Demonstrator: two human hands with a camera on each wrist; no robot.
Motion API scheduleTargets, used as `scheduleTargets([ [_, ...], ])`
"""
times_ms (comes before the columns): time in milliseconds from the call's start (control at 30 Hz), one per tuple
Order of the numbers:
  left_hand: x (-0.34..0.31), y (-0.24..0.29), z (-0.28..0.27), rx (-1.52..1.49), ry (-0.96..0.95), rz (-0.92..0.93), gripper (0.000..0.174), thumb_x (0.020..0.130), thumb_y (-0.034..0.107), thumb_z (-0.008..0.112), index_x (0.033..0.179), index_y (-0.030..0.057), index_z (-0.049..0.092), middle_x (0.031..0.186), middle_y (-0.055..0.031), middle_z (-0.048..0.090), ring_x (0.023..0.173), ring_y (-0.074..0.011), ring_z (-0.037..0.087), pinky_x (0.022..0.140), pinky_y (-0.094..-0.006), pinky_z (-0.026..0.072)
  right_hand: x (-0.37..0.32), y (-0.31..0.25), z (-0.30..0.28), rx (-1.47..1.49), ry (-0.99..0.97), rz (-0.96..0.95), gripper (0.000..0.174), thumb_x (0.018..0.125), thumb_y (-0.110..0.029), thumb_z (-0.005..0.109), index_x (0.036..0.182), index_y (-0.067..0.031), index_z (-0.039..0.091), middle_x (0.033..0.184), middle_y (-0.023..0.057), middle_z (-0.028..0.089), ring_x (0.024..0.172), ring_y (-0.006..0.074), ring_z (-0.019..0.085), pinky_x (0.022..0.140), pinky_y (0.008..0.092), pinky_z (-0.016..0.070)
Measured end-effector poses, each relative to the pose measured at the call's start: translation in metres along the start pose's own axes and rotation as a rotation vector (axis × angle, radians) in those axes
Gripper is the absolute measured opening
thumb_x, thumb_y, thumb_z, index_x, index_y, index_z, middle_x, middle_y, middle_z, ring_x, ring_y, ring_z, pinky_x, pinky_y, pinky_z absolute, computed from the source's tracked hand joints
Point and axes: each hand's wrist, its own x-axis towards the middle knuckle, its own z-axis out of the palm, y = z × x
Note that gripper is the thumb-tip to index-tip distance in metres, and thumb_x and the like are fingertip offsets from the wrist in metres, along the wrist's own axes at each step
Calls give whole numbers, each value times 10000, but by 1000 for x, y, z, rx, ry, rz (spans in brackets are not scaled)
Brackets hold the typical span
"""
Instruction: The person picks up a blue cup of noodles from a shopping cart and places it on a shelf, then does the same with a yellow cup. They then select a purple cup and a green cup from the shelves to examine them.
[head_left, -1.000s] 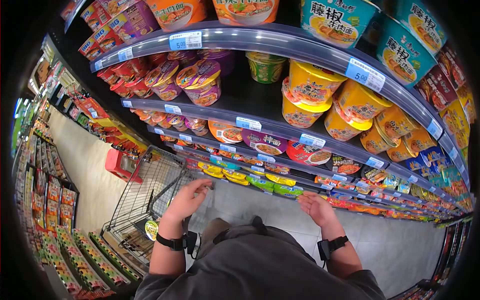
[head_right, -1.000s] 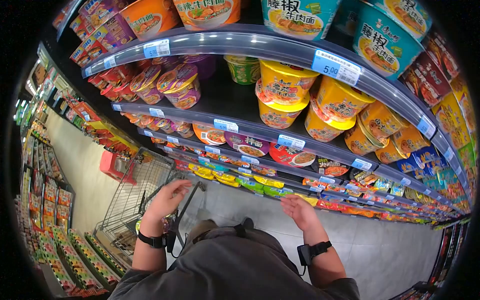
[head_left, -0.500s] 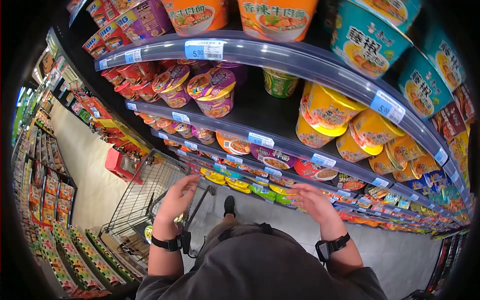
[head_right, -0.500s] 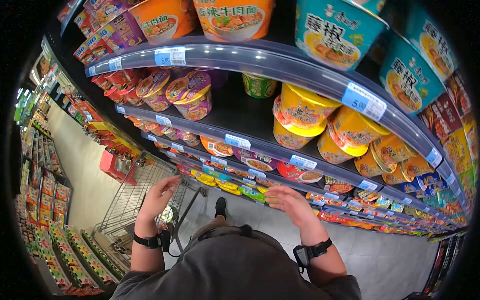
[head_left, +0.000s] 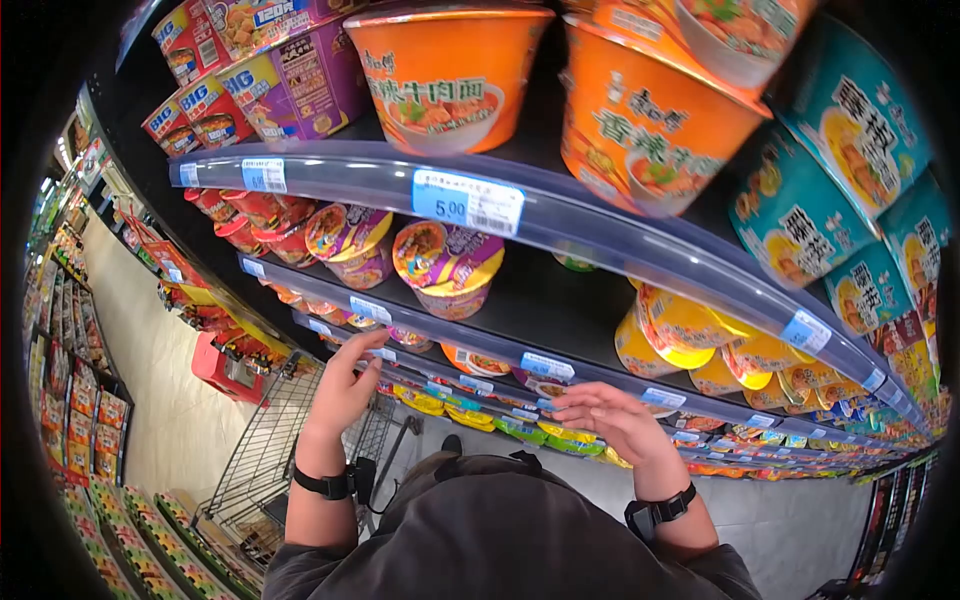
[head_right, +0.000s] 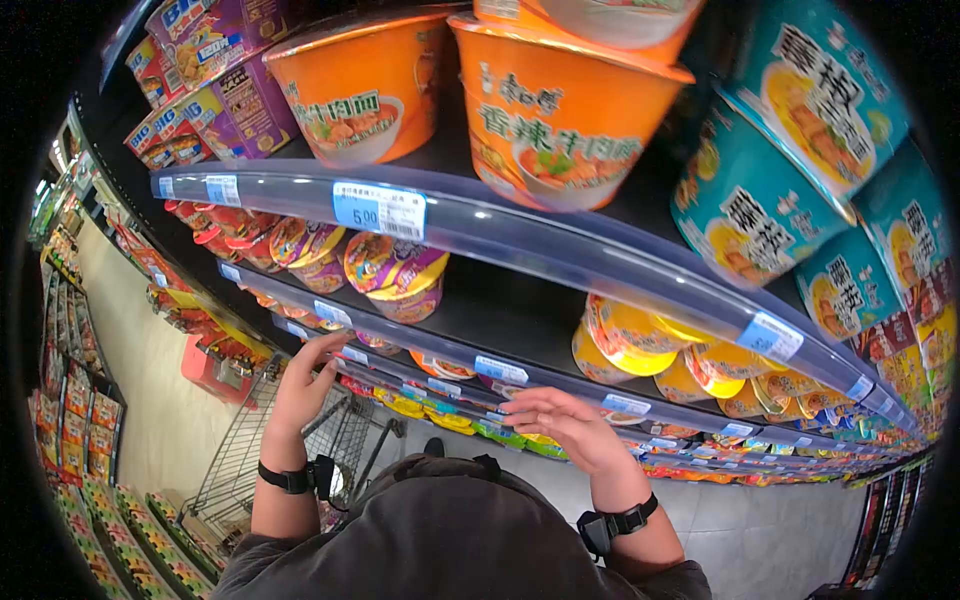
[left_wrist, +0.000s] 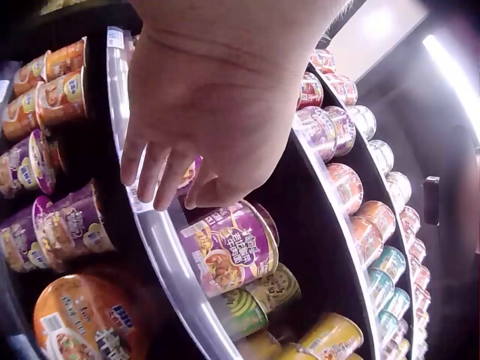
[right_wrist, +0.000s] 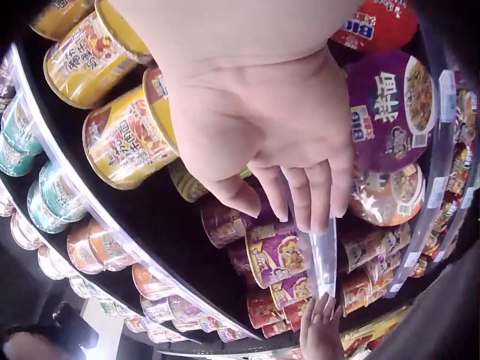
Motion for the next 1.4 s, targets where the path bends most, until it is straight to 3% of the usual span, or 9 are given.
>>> scheduleTargets([
  [100,23,11,-16,-14,2,-1,408,938,-12,580,1344,6,608,1275,-156,670,1167,-260,647,1012,-365,489,22,-11,14,0,-37,-41,412,1029,-155,582,1406,9,547,1422,192,594,1275,301,614,1082,422,480],
  [233,48,19,-28,-5,-23,62,405,936,-8,583,1339,18,612,1301,-137,671,1196,-269,637,1017,-371,489,53,-21,28,22,-35,-120,530,987,-237,647,1445,-4,514,1506,190,525,1348,303,554,1113,440,445],
  [400,72,24,-33,-29,-90,177,483,930,-10,592,1411,17,564,1375,-175,625,1265,-301,600,1064,-396,474,88,-35,44,66,-31,-187,716,942,-220,653,1560,2,368,1640,202,350,1512,346,352,1224,499,281],
  [433,75,25,-34,-26,-93,183,483,930,-10,592,1411,17,564,1375,-175,625,1265,-301,600,1064,-396,474,94,-36,46,67,-29,-194,716,942,-220,653,1560,2,368,1640,202,350,1512,346,352,1224,499,281],
  [533,86,24,-35,-50,-188,166,615,937,11,614,1526,4,438,1440,-213,575,1335,-324,561,1126,-409,433,113,-36,49,106,-40,-241,747,942,-125,618,1602,-6,292,1670,208,282,1561,366,251,1258,507,205],
  [933,95,7,-21,-66,-264,216,714,920,5,662,1561,-38,350,1498,-269,509,1420,-373,489,1172,-418,379,125,-27,62,69,-37,-200,856,916,-109,642,1638,-16,194,1709,188,192,1564,353,250,1258,477,198],
  [1000,90,22,-20,-48,-238,267,708,881,-61,617,1545,-63,373,1522,-251,496,1415,-323,504,1167,-406,370,117,-28,65,64,-34,-191,876,909,-108,646,1643,-17,175,1710,187,190,1563,353,253,1257,475,197],
  [1267,51,50,1,-79,-113,432,639,838,-53,627,1461,-86,488,1443,-282,570,1365,-382,555,1150,-416,384,69,-28,58,89,-80,-241,947,882,-131,655,1645,9,112,1719,202,129,1571,353,223,1266,486,171],
  [1400,20,62,16,-91,-71,431,603,830,-20,638,1418,-92,525,1372,-265,628,1304,-363,609,1112,-406,426,37,-25,50,99,-130,-239,905,913,-136,623,1638,29,108,1713,219,131,1568,370,224,1265,506,182],
])
